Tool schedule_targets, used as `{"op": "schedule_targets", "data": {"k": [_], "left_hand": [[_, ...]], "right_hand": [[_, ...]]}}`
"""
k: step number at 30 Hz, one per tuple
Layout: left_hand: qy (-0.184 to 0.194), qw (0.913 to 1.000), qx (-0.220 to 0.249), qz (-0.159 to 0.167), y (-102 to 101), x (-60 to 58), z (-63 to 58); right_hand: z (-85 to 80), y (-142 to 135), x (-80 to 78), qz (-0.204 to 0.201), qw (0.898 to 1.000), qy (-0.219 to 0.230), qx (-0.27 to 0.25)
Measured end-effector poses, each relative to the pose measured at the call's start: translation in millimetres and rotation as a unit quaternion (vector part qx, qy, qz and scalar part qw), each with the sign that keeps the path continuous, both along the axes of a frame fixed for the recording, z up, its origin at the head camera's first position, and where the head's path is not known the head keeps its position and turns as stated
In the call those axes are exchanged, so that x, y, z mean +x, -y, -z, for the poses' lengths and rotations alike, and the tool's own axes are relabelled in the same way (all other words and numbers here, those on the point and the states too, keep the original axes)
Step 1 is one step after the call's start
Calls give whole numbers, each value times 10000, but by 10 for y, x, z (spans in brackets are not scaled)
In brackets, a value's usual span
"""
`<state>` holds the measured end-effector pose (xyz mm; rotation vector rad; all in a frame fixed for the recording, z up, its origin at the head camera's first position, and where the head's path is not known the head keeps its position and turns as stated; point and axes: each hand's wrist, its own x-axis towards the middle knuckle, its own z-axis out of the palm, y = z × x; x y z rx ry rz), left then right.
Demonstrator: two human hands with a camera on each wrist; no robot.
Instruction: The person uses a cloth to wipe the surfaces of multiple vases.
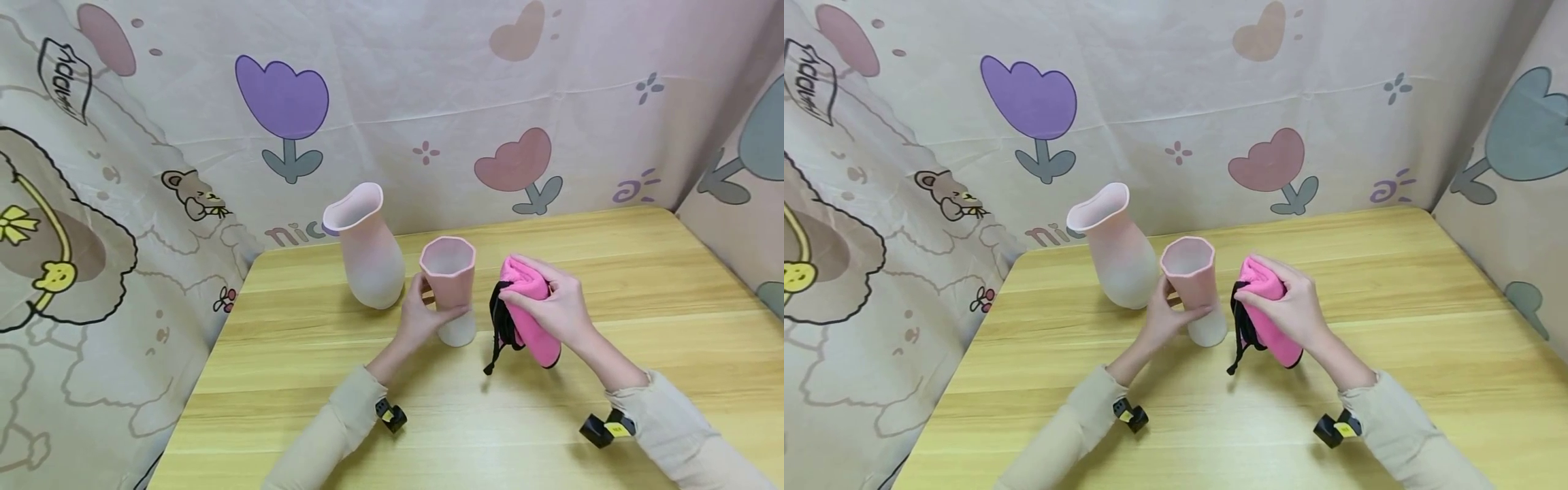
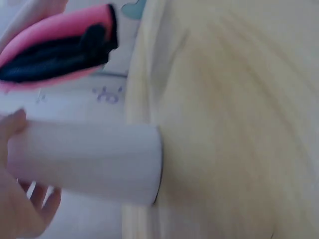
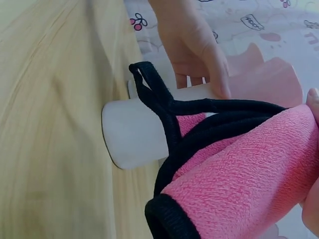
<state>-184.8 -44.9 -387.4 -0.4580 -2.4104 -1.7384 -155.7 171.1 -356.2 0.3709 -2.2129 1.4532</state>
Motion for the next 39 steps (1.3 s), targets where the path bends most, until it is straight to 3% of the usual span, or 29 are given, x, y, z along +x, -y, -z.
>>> {"op": "schedule_targets", "data": {"k": [4, 7, 11, 15, 20, 26, 33, 39], "left_hand": [[638, 9921, 317, 1035, 118, -38, -184], [872, 9812, 441, 1662, 195, -193, -107], [1304, 9672, 444, 2134, 248, -365, -30], [1629, 9583, 476, 2300, 262, -432, -20], [1545, 9605, 556, 2247, 261, -416, -10], [1356, 9700, 940, 1786, 249, -274, -74], [995, 9840, 892, 1182, 227, -84, -175], [822, 9868, 870, 1095, 218, -48, -159]], "right_hand": [[23, -4, 10, -51, 9999, 97, 7], [41, -7, 15, -92, 9998, 164, 24], [69, -5, 21, -196, 9995, 239, 19], [110, 6, 25, -375, 9987, 350, -50], [143, 18, 27, -474, 9976, 504, -23], [78, 24, -1, -383, 9974, 580, 164], [-182, 84, -113, -92, 9997, -162, 178], [-343, 195, -215, -183, 9987, -467, 27]]}}
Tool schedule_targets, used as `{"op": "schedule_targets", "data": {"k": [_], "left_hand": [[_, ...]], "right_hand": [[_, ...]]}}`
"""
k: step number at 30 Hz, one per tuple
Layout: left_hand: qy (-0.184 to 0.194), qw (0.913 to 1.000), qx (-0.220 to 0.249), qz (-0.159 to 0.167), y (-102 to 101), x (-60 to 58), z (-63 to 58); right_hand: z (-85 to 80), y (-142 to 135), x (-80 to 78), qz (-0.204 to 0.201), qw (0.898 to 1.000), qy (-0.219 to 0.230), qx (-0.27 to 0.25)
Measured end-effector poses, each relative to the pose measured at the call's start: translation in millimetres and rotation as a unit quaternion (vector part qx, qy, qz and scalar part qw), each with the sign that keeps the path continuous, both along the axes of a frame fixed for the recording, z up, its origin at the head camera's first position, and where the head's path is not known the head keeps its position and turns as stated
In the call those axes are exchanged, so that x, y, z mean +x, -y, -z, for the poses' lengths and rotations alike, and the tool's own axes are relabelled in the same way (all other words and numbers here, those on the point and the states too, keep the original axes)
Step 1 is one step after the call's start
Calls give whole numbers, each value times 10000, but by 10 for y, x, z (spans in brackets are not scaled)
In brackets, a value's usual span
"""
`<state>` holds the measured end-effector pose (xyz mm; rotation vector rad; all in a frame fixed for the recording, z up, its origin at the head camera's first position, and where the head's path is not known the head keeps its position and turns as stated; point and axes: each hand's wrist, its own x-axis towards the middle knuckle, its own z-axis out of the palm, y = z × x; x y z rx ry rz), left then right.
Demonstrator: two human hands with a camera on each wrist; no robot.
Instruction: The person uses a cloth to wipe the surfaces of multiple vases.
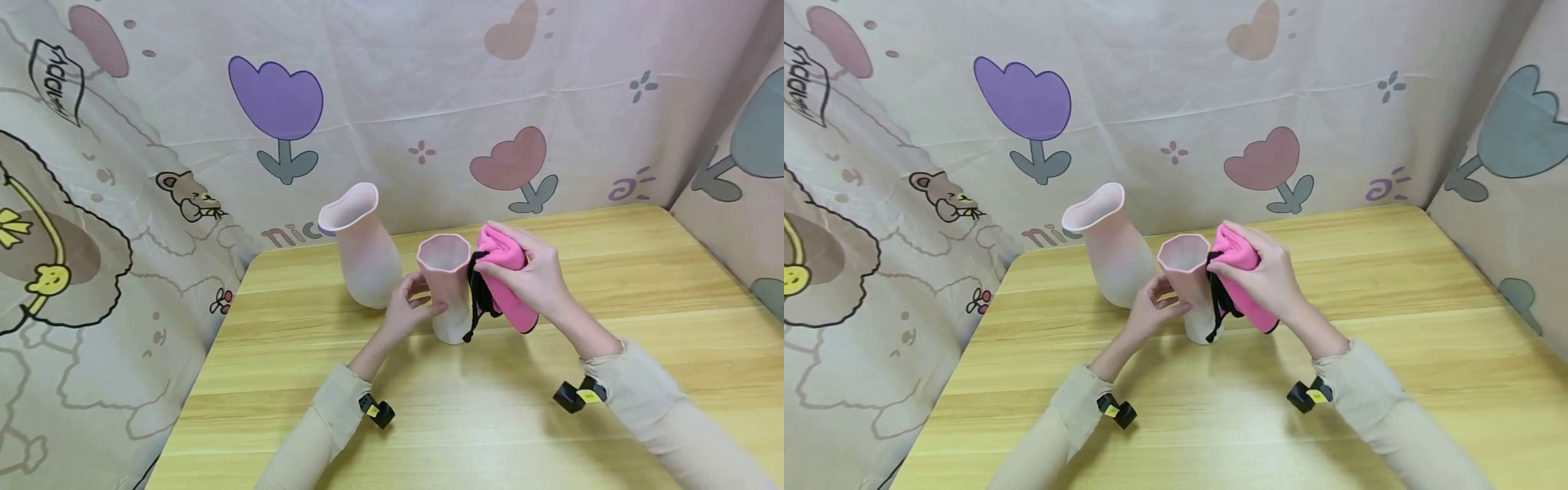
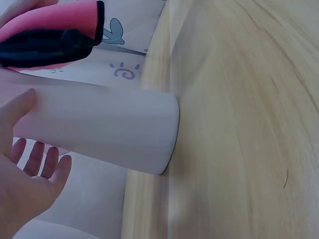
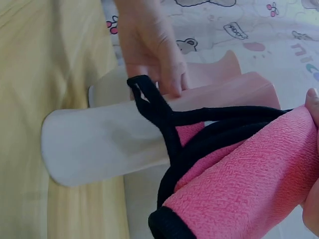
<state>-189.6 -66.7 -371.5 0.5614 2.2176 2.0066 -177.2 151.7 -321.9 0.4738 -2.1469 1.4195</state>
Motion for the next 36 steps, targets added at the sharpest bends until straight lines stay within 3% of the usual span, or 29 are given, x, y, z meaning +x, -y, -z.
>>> {"op": "schedule_targets", "data": {"k": [8, 18, 24, 36], "left_hand": [[41, 9999, 154, 40, 8, -1, 16], [-17, 9998, 131, 131, 22, -18, 29], [-50, 9998, 112, 165, 28, -75, 109], [48, 9999, 44, 108, 31, -15, 36]], "right_hand": [[120, 48, -26, -375, 9986, 337, 167], [440, 17, -56, -770, 9918, 687, 754], [591, -14, -76, -947, 9794, 1262, 1263], [844, -14, -108, -1364, 9489, 1777, 2221]]}}
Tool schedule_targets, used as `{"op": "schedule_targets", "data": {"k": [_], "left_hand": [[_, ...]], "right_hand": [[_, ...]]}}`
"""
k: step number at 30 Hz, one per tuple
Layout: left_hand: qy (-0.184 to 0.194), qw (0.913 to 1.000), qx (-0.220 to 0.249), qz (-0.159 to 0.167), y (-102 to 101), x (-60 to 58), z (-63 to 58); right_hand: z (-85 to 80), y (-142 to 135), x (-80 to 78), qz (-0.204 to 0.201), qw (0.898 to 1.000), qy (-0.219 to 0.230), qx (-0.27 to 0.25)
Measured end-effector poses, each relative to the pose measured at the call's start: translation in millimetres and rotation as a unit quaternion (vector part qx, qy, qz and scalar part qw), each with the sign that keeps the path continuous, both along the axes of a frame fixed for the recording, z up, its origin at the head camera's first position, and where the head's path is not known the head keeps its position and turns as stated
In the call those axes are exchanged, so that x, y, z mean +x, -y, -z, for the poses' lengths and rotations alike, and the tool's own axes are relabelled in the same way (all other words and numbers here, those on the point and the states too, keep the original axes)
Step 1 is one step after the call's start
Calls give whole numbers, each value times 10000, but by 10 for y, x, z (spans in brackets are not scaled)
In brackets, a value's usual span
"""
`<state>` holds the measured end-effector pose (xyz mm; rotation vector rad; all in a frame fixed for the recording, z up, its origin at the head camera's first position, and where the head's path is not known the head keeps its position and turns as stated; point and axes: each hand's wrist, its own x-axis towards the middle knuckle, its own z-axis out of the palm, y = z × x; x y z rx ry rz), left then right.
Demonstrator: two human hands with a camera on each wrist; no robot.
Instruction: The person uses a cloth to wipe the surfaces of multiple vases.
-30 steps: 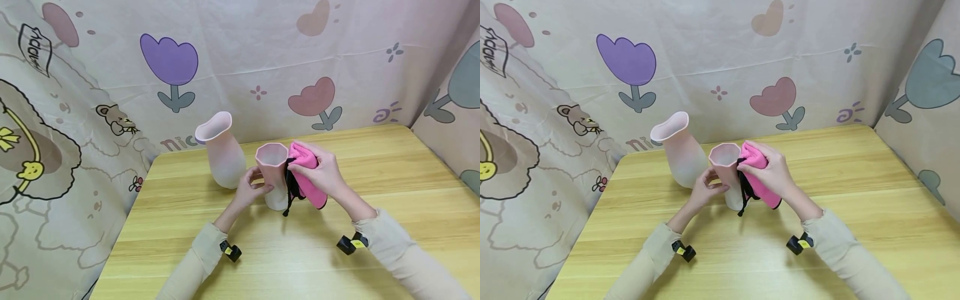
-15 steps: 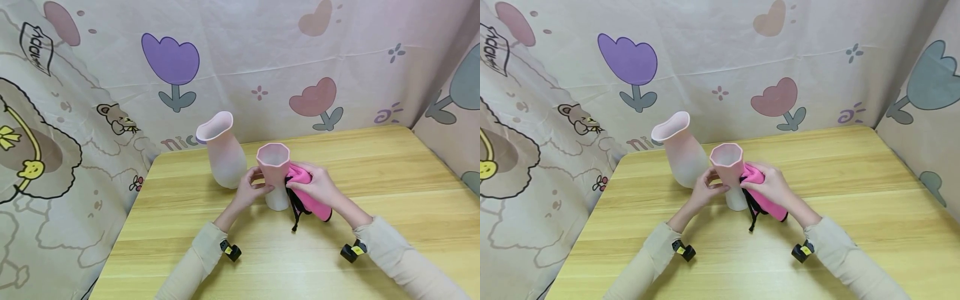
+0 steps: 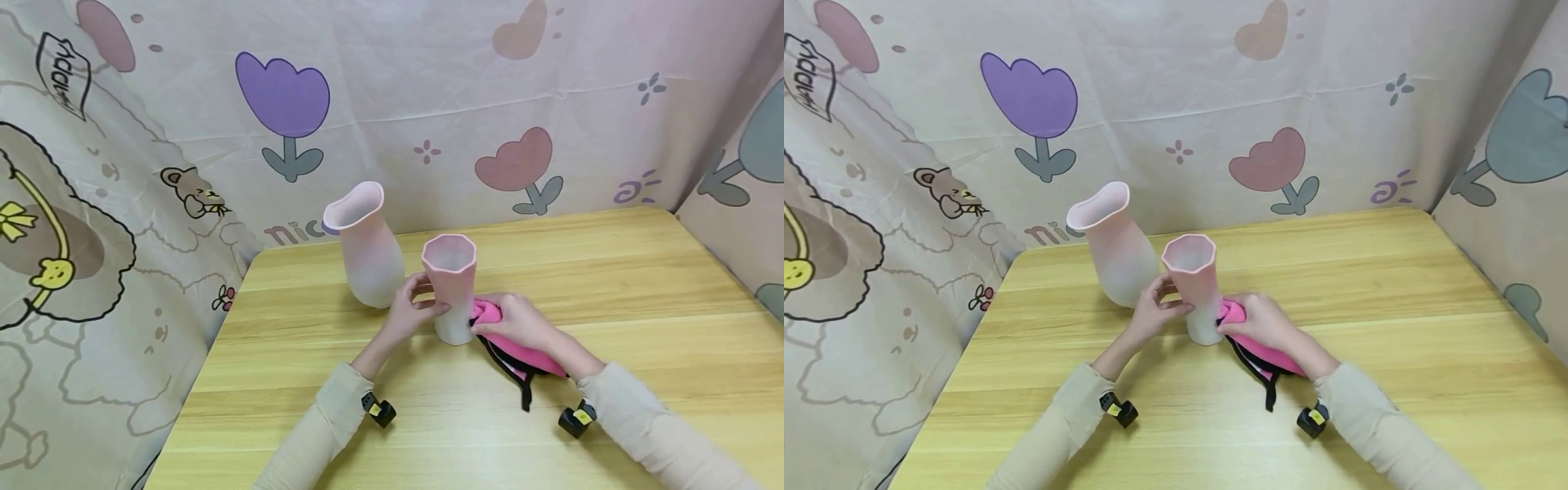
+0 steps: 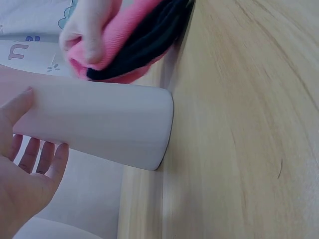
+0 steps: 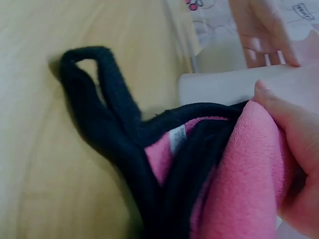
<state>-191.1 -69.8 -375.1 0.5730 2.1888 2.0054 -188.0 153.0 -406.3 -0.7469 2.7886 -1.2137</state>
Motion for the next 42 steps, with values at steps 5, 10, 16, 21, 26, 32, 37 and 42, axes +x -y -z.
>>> {"op": "schedule_targets", "data": {"k": [5, 10, 16, 21, 26, 32, 37, 42], "left_hand": [[-56, 10000, 1, -6, -5, 8, -7], [-68, 10000, 14, -3, -3, 10, -11], [22, 10000, 2, 26, 4, 4, 0], [38, 10000, -74, 13, 5, 4, 2], [49, 9999, -94, -19, 5, 4, -5], [59, 9999, -76, -31, -3, 0, -5], [4, 10000, -74, -35, -3, 4, -2], [-84, 9999, -55, -32, -2, 1, 8]], "right_hand": [[55, 14, -5, -76, 9996, -81, 264], [77, 32, -15, -101, 9985, -100, 525], [93, 54, 1, -100, 9968, -42, 795], [106, 64, 7, -129, 9945, -33, 1041], [107, 68, 10, -127, 9932, 28, 1158], [75, 35, 11, -173, 9970, 90, 751], [-33, 11, 12, -105, 9998, 157, 117], [-194, 13, 47, 354, 9988, 22, -346]]}}
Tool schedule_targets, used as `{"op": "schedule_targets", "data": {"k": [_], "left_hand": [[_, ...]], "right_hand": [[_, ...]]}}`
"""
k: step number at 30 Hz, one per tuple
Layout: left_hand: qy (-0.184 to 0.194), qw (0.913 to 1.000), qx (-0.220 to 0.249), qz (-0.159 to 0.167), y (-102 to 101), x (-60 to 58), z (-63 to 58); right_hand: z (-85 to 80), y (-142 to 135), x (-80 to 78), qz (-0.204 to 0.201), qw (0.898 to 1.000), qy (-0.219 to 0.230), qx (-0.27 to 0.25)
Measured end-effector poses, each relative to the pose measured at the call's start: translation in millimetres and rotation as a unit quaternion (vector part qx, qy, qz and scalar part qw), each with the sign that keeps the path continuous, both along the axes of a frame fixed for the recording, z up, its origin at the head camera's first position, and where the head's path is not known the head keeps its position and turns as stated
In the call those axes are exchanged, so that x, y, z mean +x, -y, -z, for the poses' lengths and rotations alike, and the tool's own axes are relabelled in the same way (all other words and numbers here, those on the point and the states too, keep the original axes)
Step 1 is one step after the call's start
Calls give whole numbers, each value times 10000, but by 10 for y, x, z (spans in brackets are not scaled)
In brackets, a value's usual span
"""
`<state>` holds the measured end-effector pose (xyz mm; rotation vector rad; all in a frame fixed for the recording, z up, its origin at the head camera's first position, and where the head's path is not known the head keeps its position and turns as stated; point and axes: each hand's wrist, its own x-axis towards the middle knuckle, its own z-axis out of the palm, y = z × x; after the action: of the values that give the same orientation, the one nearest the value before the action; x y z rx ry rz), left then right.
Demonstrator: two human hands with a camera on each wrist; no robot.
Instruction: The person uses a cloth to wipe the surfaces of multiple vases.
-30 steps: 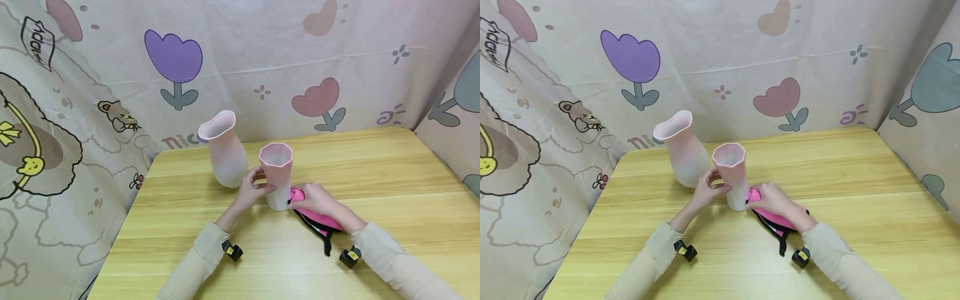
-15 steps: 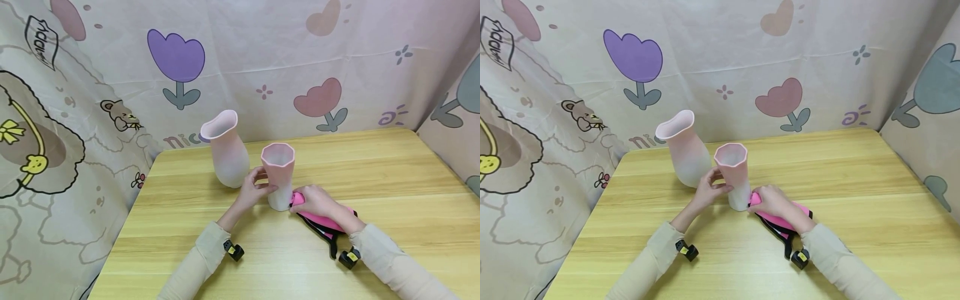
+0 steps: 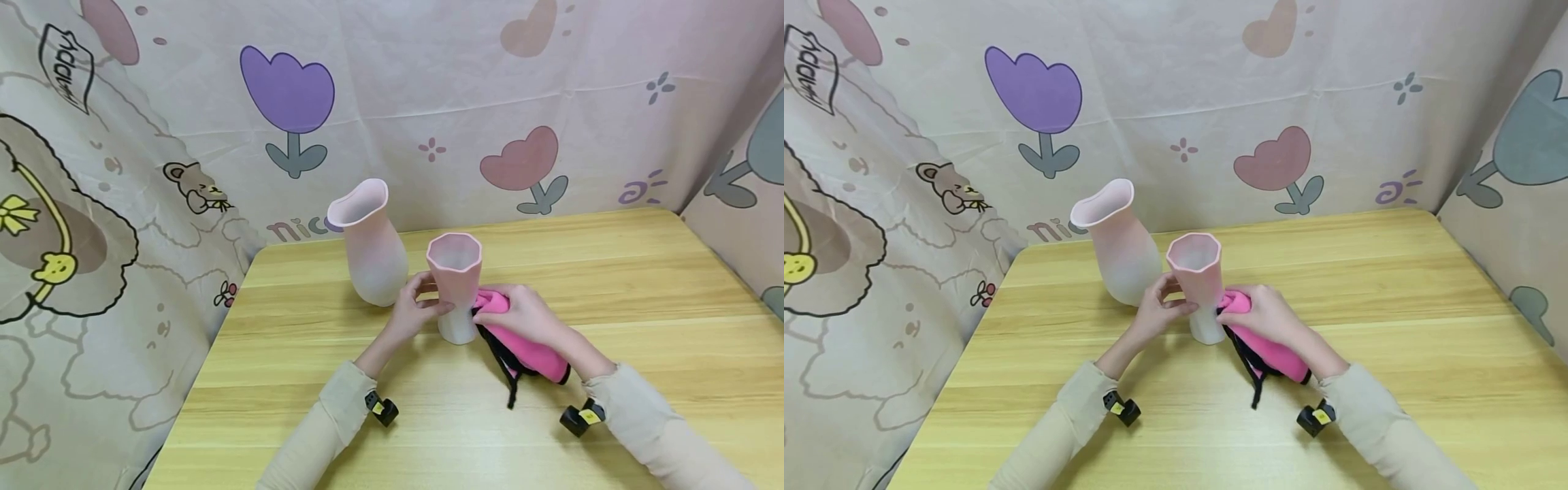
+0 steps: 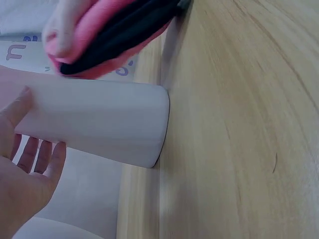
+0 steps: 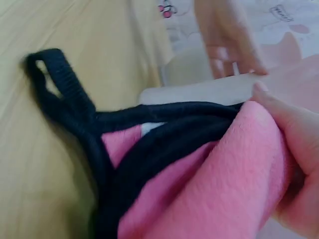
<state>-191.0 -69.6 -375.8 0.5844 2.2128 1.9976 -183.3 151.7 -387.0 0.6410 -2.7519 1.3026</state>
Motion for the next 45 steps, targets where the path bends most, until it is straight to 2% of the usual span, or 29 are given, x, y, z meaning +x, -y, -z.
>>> {"op": "schedule_targets", "data": {"k": [6, 13, 20, 24, 32, 36, 39, 45], "left_hand": [[-59, 10000, 54, 16, -4, -11, 1], [17, 10000, -27, 10, -4, -15, -5], [27, 10000, -26, 30, -5, -14, -15], [10, 10000, -46, 32, -8, -16, -19], [32, 9999, -96, -13, -3, -22, -10], [23, 9999, -103, -1, -2, -22, -8], [20, 10000, -81, 23, 1, -18, -12], [-15, 10000, -57, 30, 8, -23, 2]], "right_hand": [[-213, 18, 59, 474, 9967, -244, -607], [-434, 54, 122, 770, 9861, -999, -1081], [-540, 90, 142, 837, 9661, -2019, -1373], [-556, 103, 131, 793, 9585, -2253, -1558], [-536, 103, 118, 693, 9605, -2191, -1569], [-447, 100, 100, 669, 9631, -2157, -1466], [-337, 98, 76, 631, 9678, -2029, -1347], [-129, 83, 59, 614, 9839, -1444, -855]]}}
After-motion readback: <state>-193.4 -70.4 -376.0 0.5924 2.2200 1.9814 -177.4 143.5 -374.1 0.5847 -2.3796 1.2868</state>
